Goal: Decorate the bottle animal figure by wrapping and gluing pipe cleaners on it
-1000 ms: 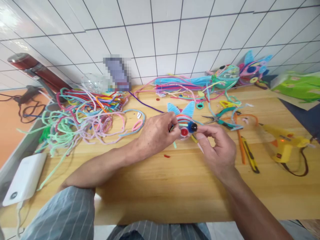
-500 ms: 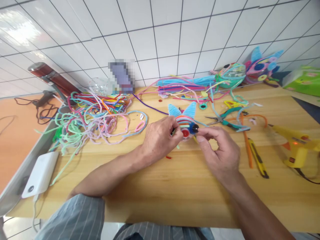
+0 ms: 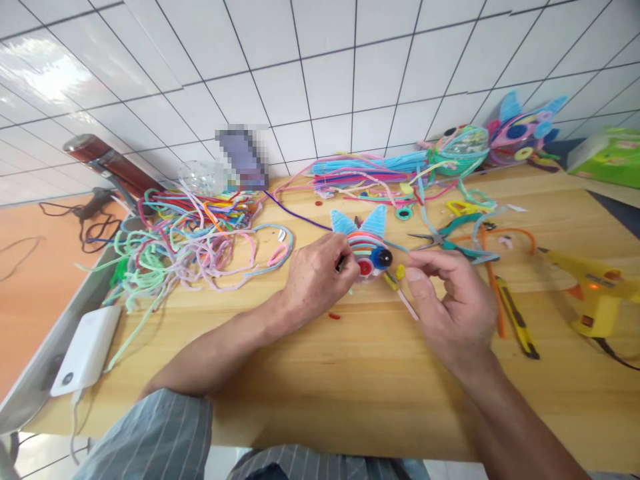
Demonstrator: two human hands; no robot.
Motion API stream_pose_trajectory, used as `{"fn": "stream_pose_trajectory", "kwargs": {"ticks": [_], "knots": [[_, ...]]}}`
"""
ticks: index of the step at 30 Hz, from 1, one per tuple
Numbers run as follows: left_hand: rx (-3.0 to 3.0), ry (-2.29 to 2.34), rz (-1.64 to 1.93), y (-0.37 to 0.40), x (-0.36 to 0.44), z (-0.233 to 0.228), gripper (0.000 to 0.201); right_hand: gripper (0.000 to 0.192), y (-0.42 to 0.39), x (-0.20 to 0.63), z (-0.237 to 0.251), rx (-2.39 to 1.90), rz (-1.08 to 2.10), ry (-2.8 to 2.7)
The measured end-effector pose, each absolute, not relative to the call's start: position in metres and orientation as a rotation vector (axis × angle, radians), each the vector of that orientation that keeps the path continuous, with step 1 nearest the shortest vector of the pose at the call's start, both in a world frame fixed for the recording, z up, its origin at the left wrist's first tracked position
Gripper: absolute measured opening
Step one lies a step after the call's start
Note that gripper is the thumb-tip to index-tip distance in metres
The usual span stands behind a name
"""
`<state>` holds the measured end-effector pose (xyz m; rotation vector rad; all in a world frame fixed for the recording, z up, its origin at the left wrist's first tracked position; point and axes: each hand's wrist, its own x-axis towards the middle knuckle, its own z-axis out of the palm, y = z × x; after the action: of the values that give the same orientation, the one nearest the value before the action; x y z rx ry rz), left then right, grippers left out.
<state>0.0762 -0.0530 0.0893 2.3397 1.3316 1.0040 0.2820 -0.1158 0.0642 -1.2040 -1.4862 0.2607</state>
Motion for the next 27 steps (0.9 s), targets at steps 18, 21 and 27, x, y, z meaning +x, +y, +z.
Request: {"fn": "stream_pose_trajectory", "kwargs": {"ticks": [18, 21, 27], "knots": [[2.277, 1.360, 0.943, -0.0541, 0.0726, 0.0898, 0.012, 0.015, -0.1153, 0.2812, 0.0706, -1.215, 0.223, -1.517], [2.283, 1.342, 0.964, -0.0537, 0.0728, 0.0897, 0.012, 0.013, -0.1155, 0.2814, 0.0697, -1.240, 0.227, -1.510], [2.286, 1.345, 0.950, -0.0539, 0.0725, 0.0909, 0.013, 0.014, -0.1147, 0.2812, 0.0698, -1.248, 0.226, -1.523]]}}
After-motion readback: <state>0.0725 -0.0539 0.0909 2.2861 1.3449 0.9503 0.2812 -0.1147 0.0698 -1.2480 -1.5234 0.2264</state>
